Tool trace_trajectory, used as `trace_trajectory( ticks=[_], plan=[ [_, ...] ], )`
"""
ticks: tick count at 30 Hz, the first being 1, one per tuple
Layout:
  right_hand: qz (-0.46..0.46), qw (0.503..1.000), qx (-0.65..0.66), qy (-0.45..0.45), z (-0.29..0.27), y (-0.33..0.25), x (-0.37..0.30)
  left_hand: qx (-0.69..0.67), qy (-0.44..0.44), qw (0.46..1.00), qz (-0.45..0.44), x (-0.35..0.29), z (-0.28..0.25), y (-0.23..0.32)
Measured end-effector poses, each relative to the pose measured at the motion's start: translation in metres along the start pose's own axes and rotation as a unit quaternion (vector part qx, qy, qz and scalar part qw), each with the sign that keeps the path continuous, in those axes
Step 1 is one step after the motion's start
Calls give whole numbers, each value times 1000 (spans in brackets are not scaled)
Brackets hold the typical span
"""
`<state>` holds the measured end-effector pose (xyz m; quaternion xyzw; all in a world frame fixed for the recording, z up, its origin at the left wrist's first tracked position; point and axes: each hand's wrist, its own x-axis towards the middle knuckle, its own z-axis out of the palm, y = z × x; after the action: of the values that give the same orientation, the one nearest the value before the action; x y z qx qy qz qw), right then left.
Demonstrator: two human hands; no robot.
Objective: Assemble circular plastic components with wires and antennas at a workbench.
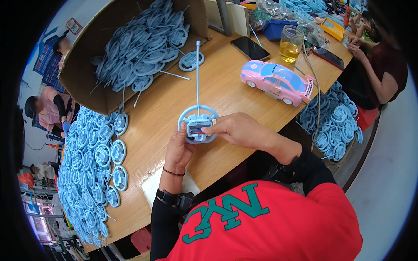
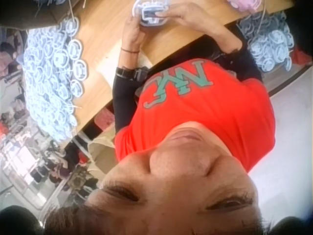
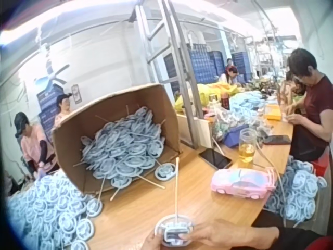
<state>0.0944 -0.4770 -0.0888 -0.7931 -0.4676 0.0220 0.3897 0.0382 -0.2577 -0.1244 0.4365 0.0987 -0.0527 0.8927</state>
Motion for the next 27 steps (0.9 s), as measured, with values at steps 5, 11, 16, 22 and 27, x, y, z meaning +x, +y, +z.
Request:
trace_trajectory(
  ticks=[5,11,16,22,27],
  plan=[
    [-11,1000,0,20,0,1,-1,0,-35,999,-26,-2,7,4],
    [-5,999,-32,1,0,3,-2,29,-49,998,-1,0,11,5],
    [-5,1000,-15,-7,-2,-6,0,25,-2,999,26,0,-6,-2],
    [-12,999,-33,10,-2,-5,-4,-3,-35,999,-15,-4,6,3],
    [-19,999,11,45,5,0,-5,15,-88,996,-29,-1,-3,-3]
  ],
)
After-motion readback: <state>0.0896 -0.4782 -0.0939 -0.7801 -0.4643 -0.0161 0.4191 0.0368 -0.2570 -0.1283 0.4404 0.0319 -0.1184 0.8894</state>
